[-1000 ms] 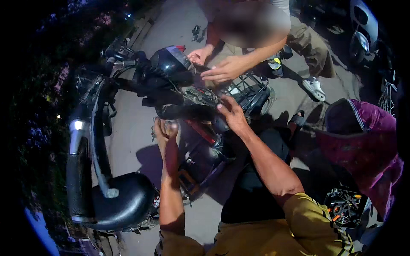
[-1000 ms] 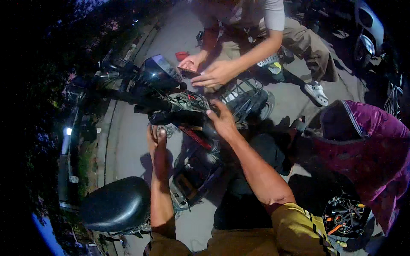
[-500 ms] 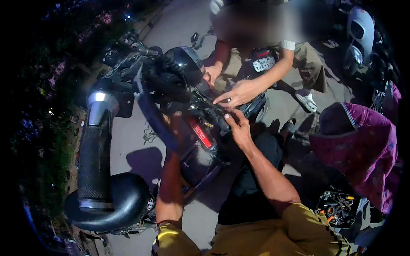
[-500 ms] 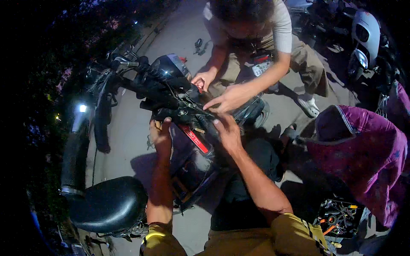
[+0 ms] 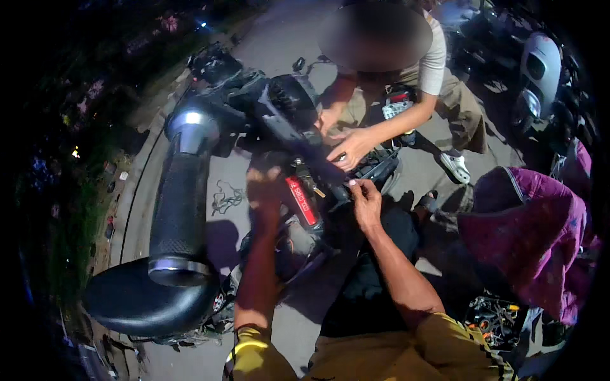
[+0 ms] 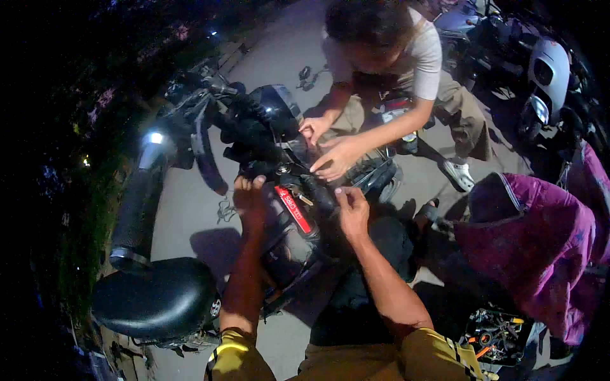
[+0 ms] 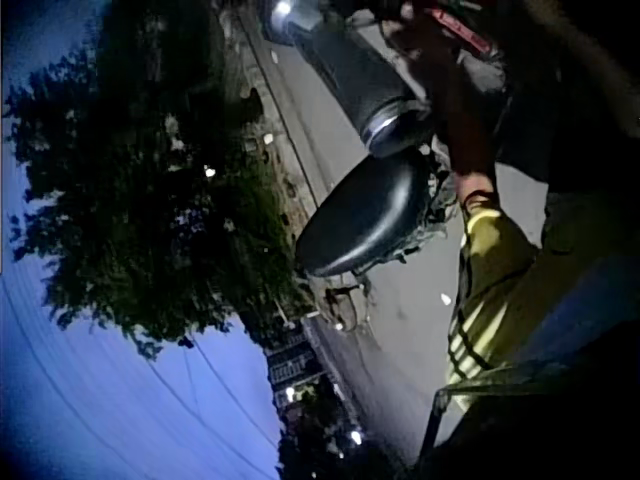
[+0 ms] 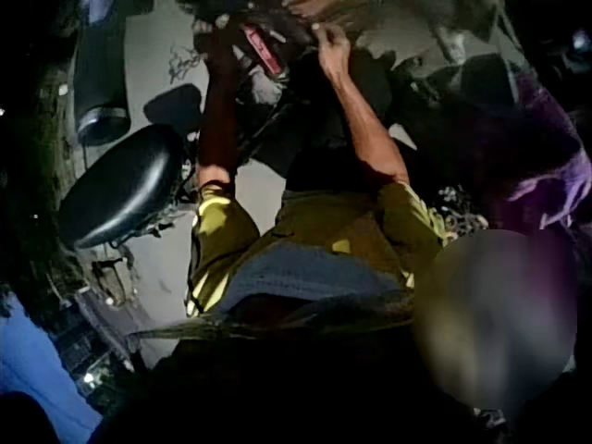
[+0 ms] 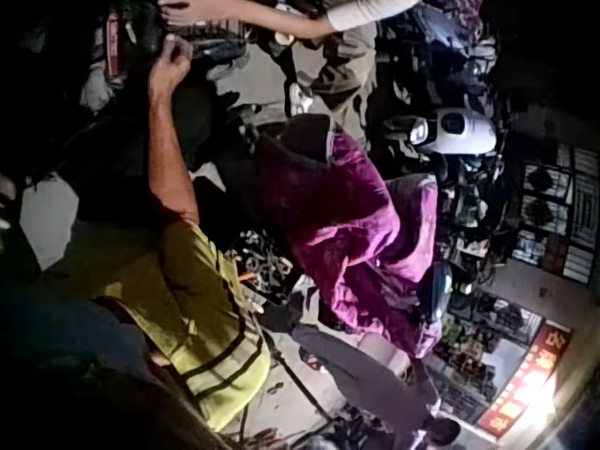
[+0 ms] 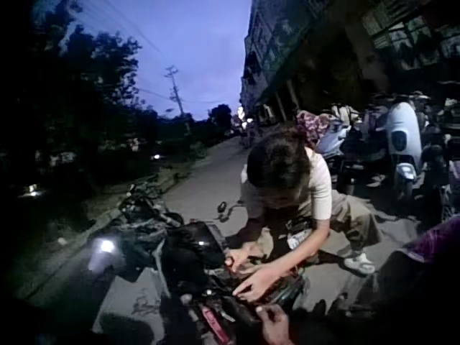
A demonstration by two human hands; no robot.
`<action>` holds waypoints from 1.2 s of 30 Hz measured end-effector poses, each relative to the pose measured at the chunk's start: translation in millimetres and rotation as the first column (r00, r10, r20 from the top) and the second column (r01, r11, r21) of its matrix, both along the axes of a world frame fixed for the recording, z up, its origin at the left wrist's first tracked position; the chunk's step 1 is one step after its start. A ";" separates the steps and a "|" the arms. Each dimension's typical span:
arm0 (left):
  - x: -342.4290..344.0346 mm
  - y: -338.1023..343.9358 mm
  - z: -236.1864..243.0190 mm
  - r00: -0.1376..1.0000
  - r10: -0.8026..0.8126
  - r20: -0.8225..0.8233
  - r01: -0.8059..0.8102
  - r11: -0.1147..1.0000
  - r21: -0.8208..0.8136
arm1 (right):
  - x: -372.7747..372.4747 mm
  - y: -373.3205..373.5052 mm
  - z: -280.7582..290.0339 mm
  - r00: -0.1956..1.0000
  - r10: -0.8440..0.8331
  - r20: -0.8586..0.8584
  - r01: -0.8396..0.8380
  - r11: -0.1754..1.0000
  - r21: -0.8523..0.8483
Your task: The person repairs a motorcycle by manipulating wires and applying tape to them.
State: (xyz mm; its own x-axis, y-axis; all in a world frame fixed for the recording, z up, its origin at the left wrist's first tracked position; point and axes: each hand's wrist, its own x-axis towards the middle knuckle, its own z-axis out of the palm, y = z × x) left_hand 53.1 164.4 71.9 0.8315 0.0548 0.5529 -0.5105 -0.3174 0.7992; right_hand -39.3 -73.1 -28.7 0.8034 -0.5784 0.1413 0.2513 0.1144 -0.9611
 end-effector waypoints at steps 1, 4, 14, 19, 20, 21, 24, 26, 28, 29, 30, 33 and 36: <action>-1.9 -0.1 0.9 0.998 -0.057 -0.001 0.057 0.995 -0.078 | 0.6 -0.8 -1.2 0.998 0.015 -0.067 -0.014 1.000 0.020; -12.1 -1.6 8.2 0.967 -0.235 0.095 0.251 0.937 -0.243 | 0.9 -2.0 -2.2 0.999 -0.027 -0.021 0.026 0.997 -0.071; -0.7 -2.7 29.3 0.986 -0.167 -0.022 0.166 0.985 -0.035 | 11.7 -3.0 -2.5 0.993 0.028 -0.112 -0.029 1.000 -0.009; 2.7 0.0 19.1 0.982 -0.188 -0.035 0.182 0.975 -0.123 | 24.0 -2.0 -10.0 0.980 0.106 -0.166 -0.100 0.994 0.047; 4.1 -0.3 18.6 0.984 -0.180 -0.016 0.177 0.976 -0.128 | 25.5 -1.9 -12.4 0.980 0.141 -0.137 -0.135 0.989 0.055; 4.4 -0.1 18.7 0.985 -0.169 -0.036 0.163 0.978 -0.130 | 29.0 -1.6 -14.4 0.979 0.146 -0.143 -0.143 0.989 0.030; 5.5 -0.6 21.2 0.987 -0.151 -0.048 0.149 0.988 -0.052 | 41.2 -2.6 -19.4 0.980 0.152 -0.126 -0.156 0.987 -0.028; 3.0 -1.7 22.8 0.988 -0.154 -0.031 0.153 0.988 -0.036 | 50.5 -2.0 -19.9 0.977 0.186 -0.108 -0.183 0.983 0.032; 1.7 -1.2 28.0 0.995 -0.067 -0.074 0.071 0.996 0.052 | 59.2 -1.6 -16.6 0.976 0.198 -0.094 -0.188 0.976 0.109; 0.0 -0.9 30.3 0.995 -0.065 -0.082 0.071 0.994 0.079 | 60.9 -2.8 -14.7 0.979 0.206 0.001 -0.206 0.977 0.050; -1.6 -0.9 32.6 0.994 -0.062 -0.088 0.071 0.992 0.106 | 61.5 -4.3 -11.8 0.973 0.225 0.042 -0.226 0.974 0.013; -6.4 -1.5 37.7 0.988 -0.124 -0.095 0.134 0.985 0.109 | 57.8 -12.4 -1.7 0.957 0.288 0.025 -0.282 0.949 -0.143; -8.1 -6.4 37.9 0.984 -0.163 -0.070 0.166 0.985 0.038 | 51.5 -18.6 9.3 0.962 0.274 -0.007 -0.269 0.936 -0.226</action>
State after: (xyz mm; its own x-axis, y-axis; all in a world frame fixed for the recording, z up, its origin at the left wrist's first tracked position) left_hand 45.0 158.0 109.8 0.8621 -0.1091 0.4948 -0.5049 -0.2686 0.8203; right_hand 12.3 -91.7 -19.4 0.9202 -0.2904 0.2626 0.2640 -0.0348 -0.9639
